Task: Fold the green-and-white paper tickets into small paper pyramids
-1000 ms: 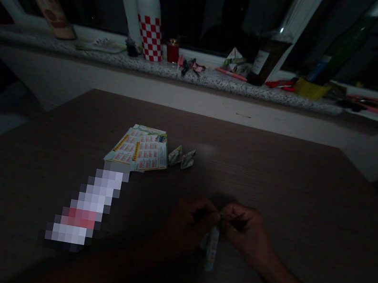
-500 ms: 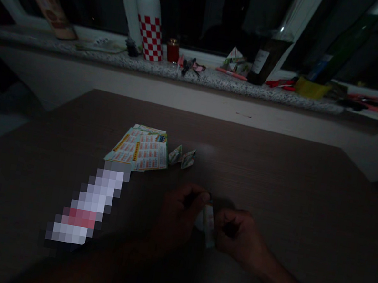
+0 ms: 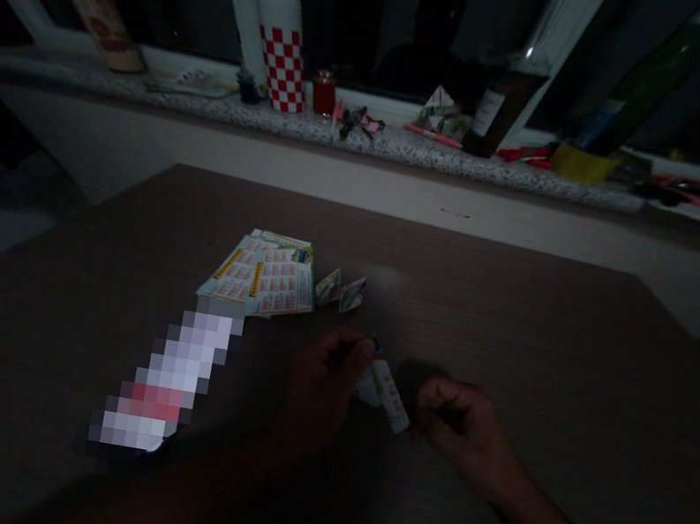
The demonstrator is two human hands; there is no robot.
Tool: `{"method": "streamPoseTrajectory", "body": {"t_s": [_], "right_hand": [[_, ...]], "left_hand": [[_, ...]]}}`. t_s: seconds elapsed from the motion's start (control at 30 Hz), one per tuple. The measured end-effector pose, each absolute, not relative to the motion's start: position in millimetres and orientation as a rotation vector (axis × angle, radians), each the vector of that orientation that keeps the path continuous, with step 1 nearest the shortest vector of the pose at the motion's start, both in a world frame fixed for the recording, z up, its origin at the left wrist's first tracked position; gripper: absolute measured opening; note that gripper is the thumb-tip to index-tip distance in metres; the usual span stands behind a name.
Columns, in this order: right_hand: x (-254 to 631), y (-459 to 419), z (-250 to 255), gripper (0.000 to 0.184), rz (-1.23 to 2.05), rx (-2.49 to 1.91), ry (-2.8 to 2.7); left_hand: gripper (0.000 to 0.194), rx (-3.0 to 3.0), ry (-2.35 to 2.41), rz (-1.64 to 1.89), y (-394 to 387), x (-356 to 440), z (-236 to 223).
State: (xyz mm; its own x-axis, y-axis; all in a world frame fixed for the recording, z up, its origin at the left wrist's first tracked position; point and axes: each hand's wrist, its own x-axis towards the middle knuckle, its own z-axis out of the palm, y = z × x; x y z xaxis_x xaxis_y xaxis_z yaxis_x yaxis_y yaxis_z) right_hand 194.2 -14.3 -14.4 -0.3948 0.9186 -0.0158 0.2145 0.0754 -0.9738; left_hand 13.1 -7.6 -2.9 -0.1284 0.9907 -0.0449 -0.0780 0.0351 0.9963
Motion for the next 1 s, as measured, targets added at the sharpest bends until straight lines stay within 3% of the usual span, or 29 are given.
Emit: {"method": "streamPoseTrajectory", "body": {"t_s": [0.1,0.3,0.57,0.8,1.0], "right_hand": [[196,-16,-15,0.005,1.326,-1.011,-1.671],[194,-18,-18,0.031,0.917,-0.885,-1.922],[196,-15,-12,0.019,0.525,-0.756,-1.982],[195,-15,-16,0.024,0.418,-0.698,-2.062],[195,-15,-12,0.016,0.362,-0.629,-2.116]], "left_hand": [[0.019,1.005,1.281,1.304,-4,12,-4],[0.024,0.809,1.246,1.266,1,14,-13],[0.026,0.752,1.19,1.245,2,16,-17],[0.024,0.71,1.165,1.225,2,16,-24],[0.025,0.732,1.12,1.106,1,19,-26]]}}
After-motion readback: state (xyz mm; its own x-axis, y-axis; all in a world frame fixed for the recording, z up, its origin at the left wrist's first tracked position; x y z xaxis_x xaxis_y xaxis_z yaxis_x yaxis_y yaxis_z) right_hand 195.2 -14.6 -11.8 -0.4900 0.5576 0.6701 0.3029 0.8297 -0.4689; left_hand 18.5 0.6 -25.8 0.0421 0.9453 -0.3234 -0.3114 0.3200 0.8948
